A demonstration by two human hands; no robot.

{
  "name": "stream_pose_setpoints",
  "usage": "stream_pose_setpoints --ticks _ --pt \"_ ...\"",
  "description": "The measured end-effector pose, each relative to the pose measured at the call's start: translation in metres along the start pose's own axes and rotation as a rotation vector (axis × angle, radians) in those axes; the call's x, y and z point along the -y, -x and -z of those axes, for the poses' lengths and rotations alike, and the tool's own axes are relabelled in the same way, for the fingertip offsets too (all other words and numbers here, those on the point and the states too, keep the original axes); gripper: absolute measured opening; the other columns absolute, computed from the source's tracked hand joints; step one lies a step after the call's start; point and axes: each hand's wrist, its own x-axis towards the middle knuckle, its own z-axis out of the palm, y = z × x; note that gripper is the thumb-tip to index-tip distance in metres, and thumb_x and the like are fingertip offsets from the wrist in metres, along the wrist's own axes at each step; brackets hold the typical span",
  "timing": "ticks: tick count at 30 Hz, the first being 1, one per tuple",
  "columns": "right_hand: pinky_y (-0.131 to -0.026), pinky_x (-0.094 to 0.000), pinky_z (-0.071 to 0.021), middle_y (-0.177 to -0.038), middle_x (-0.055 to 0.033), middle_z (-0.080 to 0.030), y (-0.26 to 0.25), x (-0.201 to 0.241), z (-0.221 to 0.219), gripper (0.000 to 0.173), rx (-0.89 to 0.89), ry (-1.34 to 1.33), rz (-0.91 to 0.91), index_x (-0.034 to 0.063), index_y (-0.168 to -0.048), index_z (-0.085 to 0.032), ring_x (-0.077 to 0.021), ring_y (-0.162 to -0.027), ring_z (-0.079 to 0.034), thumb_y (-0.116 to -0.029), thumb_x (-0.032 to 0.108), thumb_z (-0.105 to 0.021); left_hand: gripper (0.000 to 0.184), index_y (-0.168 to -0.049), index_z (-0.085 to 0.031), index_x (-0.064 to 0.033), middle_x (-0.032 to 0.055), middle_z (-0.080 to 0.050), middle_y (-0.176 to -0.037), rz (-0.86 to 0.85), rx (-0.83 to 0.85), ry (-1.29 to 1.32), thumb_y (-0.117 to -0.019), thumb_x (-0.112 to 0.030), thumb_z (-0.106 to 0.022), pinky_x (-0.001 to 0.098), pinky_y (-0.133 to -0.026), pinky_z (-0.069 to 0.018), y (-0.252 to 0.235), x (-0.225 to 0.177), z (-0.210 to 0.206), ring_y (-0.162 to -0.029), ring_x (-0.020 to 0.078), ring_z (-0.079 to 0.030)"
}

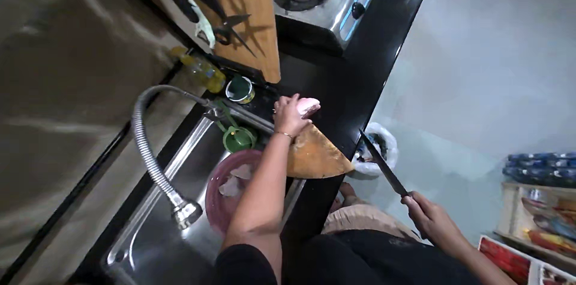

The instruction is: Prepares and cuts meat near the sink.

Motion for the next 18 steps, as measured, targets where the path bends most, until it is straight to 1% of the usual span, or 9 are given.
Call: stream_pose_setpoints --ticks 2,3,4,5,7,10,13,15,18 --pt "-0.053 -0.0398 -0.0528 -0.065 -0.0072 -0.058 -0.002 0.0 -0.006 0.047 0.01 -0.056 -0.016 0.0003 -0.112 -0.065 -0.0185 -0.053 -0.058 -0.1082 0.038 -0.036 0.093 -0.144 -0.056 -0.0122 0.0289 -0.034 -0.157 0.071 0.1 -0.018 -0.065 -0.038 -0.098 0.0635 -0.106 -0.0442 -0.007 0.001 0.003 -0.136 0.051 -0.042" --pt "-0.054 -0.04 -0.0527 -0.066 -0.0071 -0.057 -0.004 0.001 -0.007 0.047 0.026 -0.054 -0.011 0.0006 -0.112 -0.065 -0.0185 -0.054 -0.058 -0.1084 0.038 -0.037 0.094 -0.144 -0.054 -0.0109 0.0289 -0.033 -0.158 0.072 0.13 -0.012 -0.0665 -0.041 -0.097 0.0623 -0.106 -0.0458 -0.01 0.001 0.003 -0.135 0.05 -0.046" --pt "-0.056 -0.0416 -0.0521 -0.067 -0.0077 -0.058 -0.007 0.001 -0.008 0.047 0.043 -0.039 0.002 0.001 -0.111 -0.065 -0.0194 -0.056 -0.058 -0.1083 0.039 -0.039 0.093 -0.145 -0.052 -0.0094 0.0276 -0.043 -0.152 0.055 0.137 0.001 -0.0695 -0.042 -0.095 0.0616 -0.105 -0.0475 -0.012 0.0 0.002 -0.131 0.0468 -0.052" --pt "-0.057 -0.0425 -0.052 -0.067 -0.0082 -0.059 -0.009 0.002 -0.008 0.047 0.059 -0.009 0.024 0.0015 -0.111 -0.066 -0.0202 -0.057 -0.059 -0.108 0.04 -0.039 0.091 -0.149 -0.048 -0.0086 0.0264 -0.052 -0.146 0.04 0.143 0.016 -0.0745 -0.037 -0.093 0.0616 -0.106 -0.0464 -0.012 -0.002 0.001 -0.13 0.0448 -0.055" --pt "-0.059 -0.0443 -0.052 -0.068 -0.0094 -0.059 -0.015 0.005 -0.005 0.046 0.097 0.041 0.044 0.0018 -0.111 -0.066 -0.0224 -0.059 -0.06 -0.1082 0.04 -0.04 0.081 -0.152 -0.046 -0.0099 0.0253 -0.059 -0.137 0.027 0.131 0.016 -0.0815 -0.02 -0.085 0.062 -0.106 -0.0459 -0.007 -0.004 -0.001 -0.127 0.0438 -0.057" --pt "-0.056 -0.0413 -0.0514 -0.067 -0.0073 -0.057 -0.02 0.012 -0.001 0.046 0.096 0.039 0.049 0.0021 -0.111 -0.065 -0.0197 -0.056 -0.058 -0.1087 0.04 -0.039 0.072 -0.144 -0.054 -0.0089 0.0243 -0.061 -0.132 -0.034 -0.016 0.067 -0.0785 -0.012 -0.083 0.0606 -0.105 -0.0467 0.012 0.002 -0.011 -0.125 0.0432 -0.057" --pt "-0.052 -0.037 -0.0516 -0.065 -0.0051 -0.056 -0.024 0.013 0.002 0.046 0.05 -0.009 0.06 0.0022 -0.11 -0.065 -0.0159 -0.052 -0.056 -0.1084 0.04 -0.039 0.073 -0.141 -0.057 -0.0052 0.0239 -0.052 -0.143 -0.213 -0.16 0.191 -0.0748 -0.008 -0.086 0.0571 -0.112 -0.0416 0.045 0.013 -0.017 -0.135 0.0414 -0.048" --pt "-0.052 -0.037 -0.0515 -0.066 -0.0052 -0.056 -0.027 0.013 0.003 0.047 0.053 -0.017 0.051 0.002 -0.111 -0.065 -0.0157 -0.053 -0.057 -0.1086 0.04 -0.038 0.068 -0.138 -0.059 -0.0026 0.0248 -0.049 -0.147 -0.313 -0.25 0.247 -0.0758 -0.011 -0.085 0.0545 -0.116 -0.0393 0.074 0.021 -0.027 -0.14 0.04 -0.044" --pt "-0.055 -0.0381 -0.0513 -0.068 -0.0061 -0.057 -0.031 0.016 0.002 0.045 0.093 0.008 0.072 0.0008 -0.113 -0.065 -0.0167 -0.055 -0.057 -0.109 0.038 -0.039 0.058 -0.129 -0.063 0.0019 0.0312 -0.049 -0.146 -0.396 -0.337 0.226 -0.0742 -0.008 -0.082 0.0567 -0.114 -0.0405 0.116 0.033 -0.049 -0.14 0.0468 -0.044"
